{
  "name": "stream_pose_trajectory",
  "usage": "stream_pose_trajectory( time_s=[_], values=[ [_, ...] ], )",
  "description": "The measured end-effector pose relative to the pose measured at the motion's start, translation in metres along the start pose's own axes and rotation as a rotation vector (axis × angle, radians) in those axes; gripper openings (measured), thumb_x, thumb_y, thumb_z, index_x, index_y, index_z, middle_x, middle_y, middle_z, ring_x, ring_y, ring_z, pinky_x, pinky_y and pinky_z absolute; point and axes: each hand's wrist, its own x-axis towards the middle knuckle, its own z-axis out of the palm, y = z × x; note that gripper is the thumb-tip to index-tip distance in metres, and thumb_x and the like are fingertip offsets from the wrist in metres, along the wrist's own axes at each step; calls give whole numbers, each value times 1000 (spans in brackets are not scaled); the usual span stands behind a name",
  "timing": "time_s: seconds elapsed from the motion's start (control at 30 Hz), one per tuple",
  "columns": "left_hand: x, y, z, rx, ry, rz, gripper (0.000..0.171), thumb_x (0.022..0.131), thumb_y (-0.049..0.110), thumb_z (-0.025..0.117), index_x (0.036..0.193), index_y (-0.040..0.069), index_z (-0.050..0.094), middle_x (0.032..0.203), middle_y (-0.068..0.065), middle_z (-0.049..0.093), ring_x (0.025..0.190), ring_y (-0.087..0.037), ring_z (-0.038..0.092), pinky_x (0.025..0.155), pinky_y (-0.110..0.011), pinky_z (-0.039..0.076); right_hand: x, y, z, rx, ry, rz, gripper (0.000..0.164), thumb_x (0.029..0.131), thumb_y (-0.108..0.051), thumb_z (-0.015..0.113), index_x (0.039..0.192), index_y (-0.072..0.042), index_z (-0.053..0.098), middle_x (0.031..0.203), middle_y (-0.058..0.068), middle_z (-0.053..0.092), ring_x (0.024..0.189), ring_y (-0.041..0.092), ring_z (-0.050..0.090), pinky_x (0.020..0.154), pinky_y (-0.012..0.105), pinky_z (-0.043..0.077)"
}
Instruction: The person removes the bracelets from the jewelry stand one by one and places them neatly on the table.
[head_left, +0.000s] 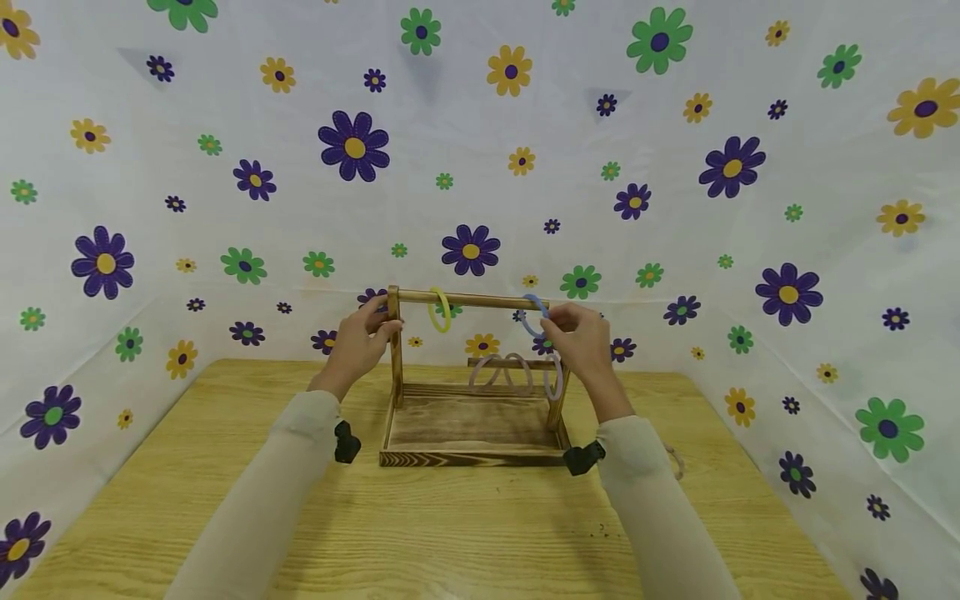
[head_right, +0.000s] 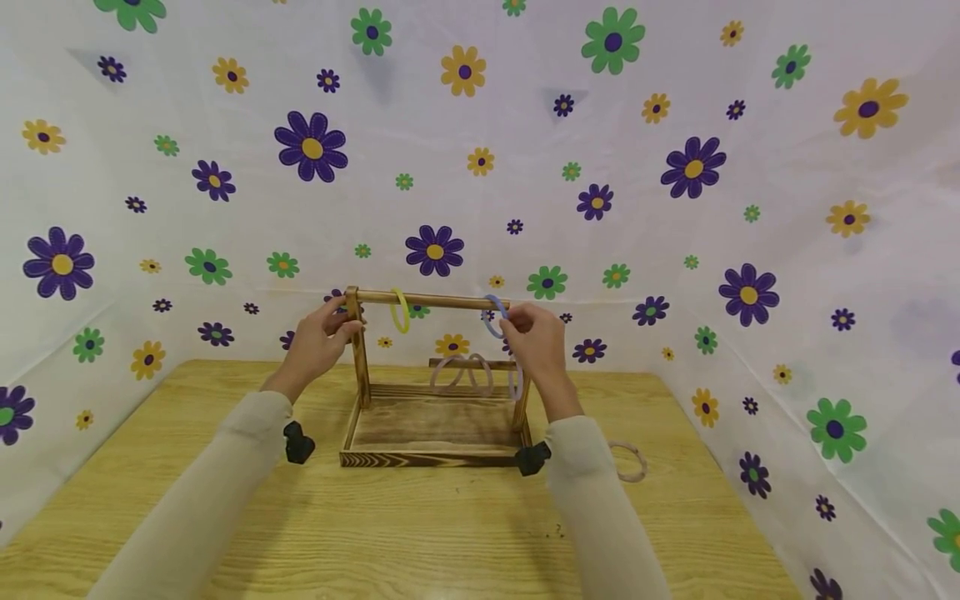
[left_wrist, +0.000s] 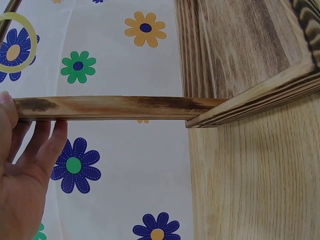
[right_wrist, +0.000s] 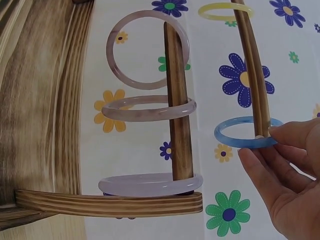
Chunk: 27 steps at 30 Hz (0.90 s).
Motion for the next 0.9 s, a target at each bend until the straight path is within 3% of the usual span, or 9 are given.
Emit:
stream_pose_trajectory(
  time_s=[0.3, 0.57, 0.9],
  values=[
    [0, 1, -1, -9, -6, -10, 57, 107, 23, 57, 158, 4, 39, 133, -24, 68, 123, -40, 67, 105, -55, 54, 2, 4, -4, -3, 17, -12, 18, 94, -10, 74, 105, 4, 76, 98, 23, 78, 88, 37, 77, 78, 40, 64],
    [0, 2, -1, -10, -21, -8, 58, 108, 23, 56, 159, 3, 37, 133, -24, 68, 124, -40, 67, 104, -55, 55, 0, 6, -8, -14, 4, 29, 19, 96, -12, 72, 108, 3, 75, 102, 22, 78, 91, 35, 76, 82, 45, 63],
    [-1, 4, -2, -11, -25, -20, 59, 108, 23, 55, 159, 2, 35, 135, -25, 66, 125, -40, 66, 105, -56, 54, 0, 11, -13, -20, 14, 38, 19, 97, -13, 72, 108, 2, 76, 102, 22, 78, 90, 34, 76, 74, 21, 56]
  ],
)
